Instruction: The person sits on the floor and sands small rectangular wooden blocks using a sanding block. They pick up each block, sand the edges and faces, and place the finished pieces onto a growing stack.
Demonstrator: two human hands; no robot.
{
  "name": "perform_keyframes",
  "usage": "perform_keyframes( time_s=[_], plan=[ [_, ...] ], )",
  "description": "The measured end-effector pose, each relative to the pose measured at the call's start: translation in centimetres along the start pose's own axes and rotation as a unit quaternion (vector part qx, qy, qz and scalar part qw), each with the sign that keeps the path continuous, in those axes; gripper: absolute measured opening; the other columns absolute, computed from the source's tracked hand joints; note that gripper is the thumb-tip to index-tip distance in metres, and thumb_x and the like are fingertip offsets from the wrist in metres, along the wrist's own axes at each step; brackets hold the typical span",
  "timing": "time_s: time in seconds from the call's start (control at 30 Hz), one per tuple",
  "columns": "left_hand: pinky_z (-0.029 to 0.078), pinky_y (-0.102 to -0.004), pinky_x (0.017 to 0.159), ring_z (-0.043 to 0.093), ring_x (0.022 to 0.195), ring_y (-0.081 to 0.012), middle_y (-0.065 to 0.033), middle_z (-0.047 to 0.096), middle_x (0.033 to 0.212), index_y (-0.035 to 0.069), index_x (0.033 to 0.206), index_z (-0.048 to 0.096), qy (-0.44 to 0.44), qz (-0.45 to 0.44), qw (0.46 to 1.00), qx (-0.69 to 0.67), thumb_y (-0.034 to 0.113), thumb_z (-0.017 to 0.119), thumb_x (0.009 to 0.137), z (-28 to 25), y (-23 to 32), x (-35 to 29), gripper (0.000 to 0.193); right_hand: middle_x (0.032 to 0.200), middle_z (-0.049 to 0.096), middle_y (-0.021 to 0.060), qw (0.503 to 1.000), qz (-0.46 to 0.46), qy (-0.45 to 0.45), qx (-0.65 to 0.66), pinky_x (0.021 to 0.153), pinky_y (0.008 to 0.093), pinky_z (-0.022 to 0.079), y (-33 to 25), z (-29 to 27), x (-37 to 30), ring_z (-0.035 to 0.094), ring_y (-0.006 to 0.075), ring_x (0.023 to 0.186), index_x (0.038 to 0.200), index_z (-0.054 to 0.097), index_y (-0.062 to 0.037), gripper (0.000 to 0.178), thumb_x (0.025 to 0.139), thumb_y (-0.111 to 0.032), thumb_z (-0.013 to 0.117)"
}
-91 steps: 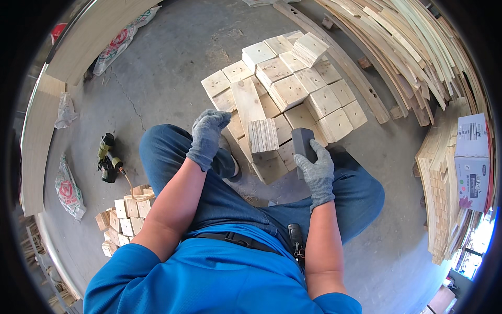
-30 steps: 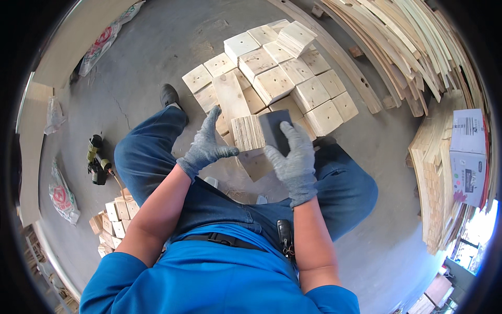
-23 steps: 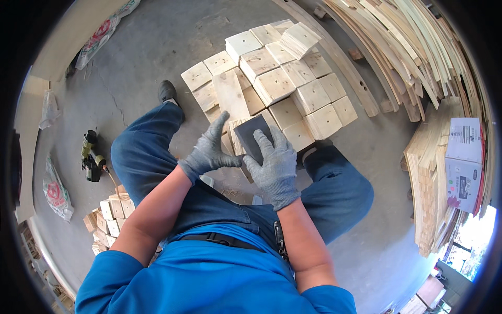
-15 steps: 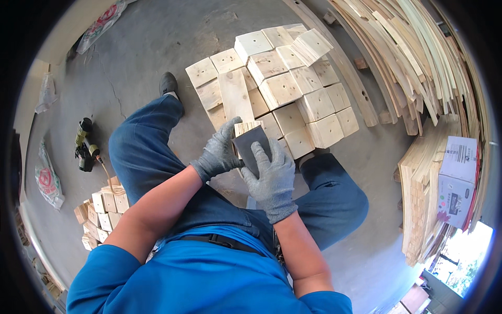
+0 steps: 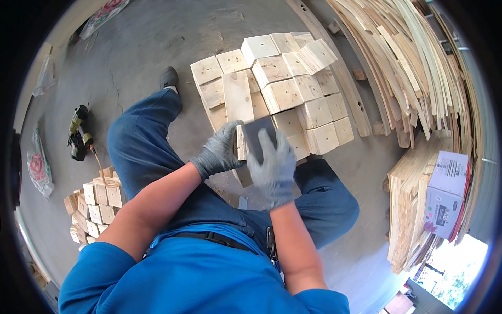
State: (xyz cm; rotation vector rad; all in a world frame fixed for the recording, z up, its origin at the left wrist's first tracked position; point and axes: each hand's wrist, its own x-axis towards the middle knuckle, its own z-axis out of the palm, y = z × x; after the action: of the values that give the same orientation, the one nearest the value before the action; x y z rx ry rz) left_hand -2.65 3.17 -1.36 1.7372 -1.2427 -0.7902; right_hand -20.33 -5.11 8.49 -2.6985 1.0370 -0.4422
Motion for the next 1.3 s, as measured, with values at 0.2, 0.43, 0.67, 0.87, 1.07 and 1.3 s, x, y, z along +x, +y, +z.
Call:
perform_keyframes(
  time_s=[0.2, 0.43, 0.67, 0.87, 1.07, 1.3],
  plan=[
    [0.047, -0.0469, 0.119, 0.056, 0.139, -0.0425, -0.0229, 0.056, 0.147, 0.008, 0.156, 0.043, -0.027, -0.022, 0.999, 0.023, 0.039, 0.098, 0.065, -0.3, 1.0, 0.0, 0.111, 0.150, 0.053, 0.0256, 0.999, -0.001, -0.035, 0.021, 0.106, 0.0582, 0.047, -0.3, -2.0, -5.5, 0.058, 0.0476, 0.127, 0.145, 0.065, -0.0128, 0.071, 0.080, -0.029, 0.088],
    [0.047, -0.0445, 0.120, 0.057, 0.137, -0.0416, -0.0245, 0.055, 0.147, 0.005, 0.156, 0.044, -0.002, 0.006, 1.000, -0.022, 0.045, 0.099, 0.068, 0.1, 0.8, 0.5, 0.112, 0.145, 0.057, 0.0262, 0.998, 0.059, -0.009, -0.002, 0.105, 0.0556, 0.051, 1.3, 2.3, 8.4, 0.060, 0.0469, 0.126, 0.144, 0.067, -0.0139, 0.065, 0.084, -0.032, 0.085],
    [0.048, -0.0476, 0.117, 0.057, 0.135, -0.0458, -0.0257, 0.056, 0.144, 0.006, 0.155, 0.043, -0.015, 0.003, 0.999, 0.032, 0.036, 0.097, 0.065, -0.5, 1.3, 0.0, 0.110, 0.150, 0.051, 0.0260, 0.999, -0.016, -0.038, 0.003, 0.105, 0.0603, 0.047, -0.4, -1.1, -3.8, 0.057, 0.0476, 0.129, 0.145, 0.067, -0.0145, 0.069, 0.080, -0.030, 0.088],
    [0.047, -0.0467, 0.118, 0.056, 0.136, -0.0447, -0.0249, 0.056, 0.144, 0.007, 0.155, 0.043, -0.007, -0.007, 1.000, 0.004, 0.038, 0.097, 0.066, -0.1, 0.8, 0.3, 0.109, 0.147, 0.055, 0.0234, 0.999, -0.033, -0.017, 0.004, 0.104, 0.0589, 0.049, -0.6, -1.1, -2.9, 0.059, 0.0449, 0.128, 0.143, 0.068, -0.0153, 0.067, 0.080, -0.028, 0.088],
    [0.046, -0.0456, 0.120, 0.056, 0.137, -0.0409, -0.0234, 0.055, 0.146, 0.005, 0.155, 0.044, -0.004, -0.007, 1.000, -0.018, 0.045, 0.098, 0.068, -0.2, 1.3, 0.3, 0.111, 0.142, 0.060, 0.0223, 1.000, 0.005, 0.004, -0.020, 0.101, 0.0538, 0.054, -0.9, 1.7, 7.5, 0.064, 0.0445, 0.119, 0.142, 0.069, -0.0138, 0.065, 0.082, -0.031, 0.087],
    [0.047, -0.0485, 0.117, 0.056, 0.137, -0.0449, -0.0256, 0.056, 0.145, 0.005, 0.156, 0.042, -0.004, 0.028, 1.000, 0.005, 0.047, 0.098, 0.068, -0.2, 0.7, 0.0, 0.111, 0.150, 0.054, 0.0235, 0.998, -0.047, -0.040, 0.026, 0.106, 0.0576, 0.048, -0.4, -0.9, -2.9, 0.057, 0.0451, 0.129, 0.146, 0.066, -0.0155, 0.071, 0.080, -0.031, 0.089]
  ],
)
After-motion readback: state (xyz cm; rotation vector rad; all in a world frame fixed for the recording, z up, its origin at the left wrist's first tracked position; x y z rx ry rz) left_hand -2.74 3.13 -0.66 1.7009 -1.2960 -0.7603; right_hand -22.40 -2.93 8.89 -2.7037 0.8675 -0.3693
